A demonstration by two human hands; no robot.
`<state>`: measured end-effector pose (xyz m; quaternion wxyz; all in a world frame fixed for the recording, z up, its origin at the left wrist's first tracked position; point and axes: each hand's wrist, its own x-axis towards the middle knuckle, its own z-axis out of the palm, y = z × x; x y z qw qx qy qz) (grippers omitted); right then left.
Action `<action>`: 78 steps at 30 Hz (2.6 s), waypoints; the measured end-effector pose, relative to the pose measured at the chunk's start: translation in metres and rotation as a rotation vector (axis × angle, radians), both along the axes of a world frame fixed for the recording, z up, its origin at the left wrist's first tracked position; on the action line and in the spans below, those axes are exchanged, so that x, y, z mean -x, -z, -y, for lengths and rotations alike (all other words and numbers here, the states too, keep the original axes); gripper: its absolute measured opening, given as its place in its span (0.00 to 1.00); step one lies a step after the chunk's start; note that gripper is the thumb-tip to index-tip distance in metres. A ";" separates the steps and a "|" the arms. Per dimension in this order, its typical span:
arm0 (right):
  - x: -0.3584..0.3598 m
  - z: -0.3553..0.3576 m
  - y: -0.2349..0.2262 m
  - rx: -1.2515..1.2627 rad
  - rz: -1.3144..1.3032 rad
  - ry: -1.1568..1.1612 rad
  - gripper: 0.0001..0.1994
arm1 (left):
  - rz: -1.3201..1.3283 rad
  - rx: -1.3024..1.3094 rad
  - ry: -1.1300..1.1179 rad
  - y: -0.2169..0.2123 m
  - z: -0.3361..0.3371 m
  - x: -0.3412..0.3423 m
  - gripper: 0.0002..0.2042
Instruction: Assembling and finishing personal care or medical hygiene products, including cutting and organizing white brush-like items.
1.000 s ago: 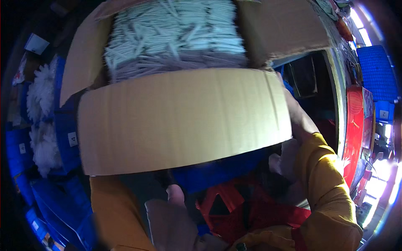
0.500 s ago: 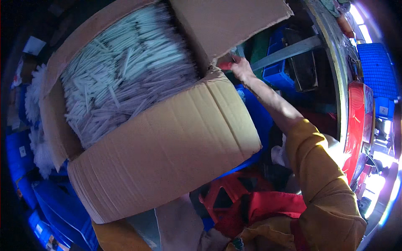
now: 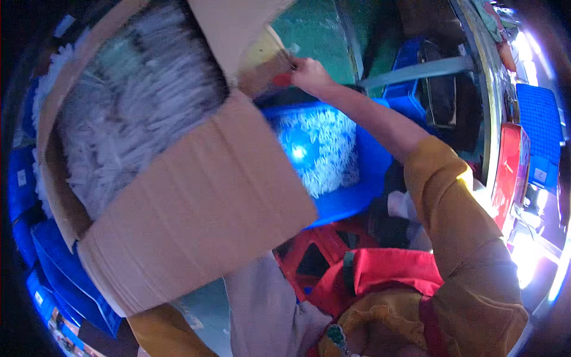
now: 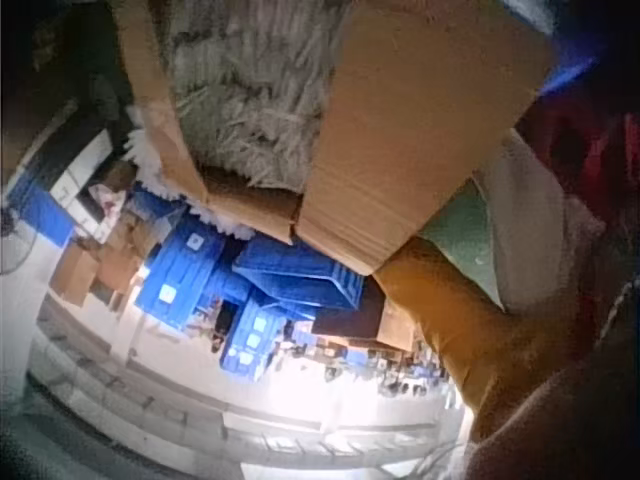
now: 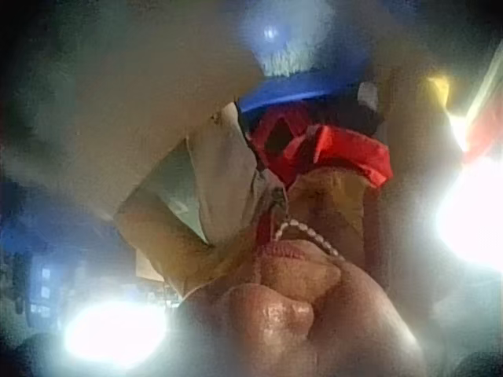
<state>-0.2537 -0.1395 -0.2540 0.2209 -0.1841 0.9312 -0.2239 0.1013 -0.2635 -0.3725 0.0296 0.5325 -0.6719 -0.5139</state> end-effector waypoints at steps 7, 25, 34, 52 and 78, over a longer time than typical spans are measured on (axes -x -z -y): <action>-0.031 0.021 -0.004 -0.034 -0.055 -0.181 0.19 | 0.058 -0.111 -0.038 -0.023 -0.041 -0.081 0.15; -0.067 0.118 0.009 0.015 -0.029 -0.426 0.25 | 0.124 -0.221 -0.138 -0.085 -0.096 -0.174 0.15; -0.097 0.124 0.005 0.187 0.060 -0.458 0.27 | 0.116 -0.226 -0.215 -0.121 -0.131 -0.208 0.15; -0.264 -0.270 -0.187 1.489 1.392 0.941 0.11 | -0.114 -0.165 -0.176 -0.220 -0.237 -0.247 0.15; -0.302 -0.298 -0.223 1.225 0.677 0.241 0.12 | -0.579 -0.098 0.139 -0.390 -0.270 -0.128 0.12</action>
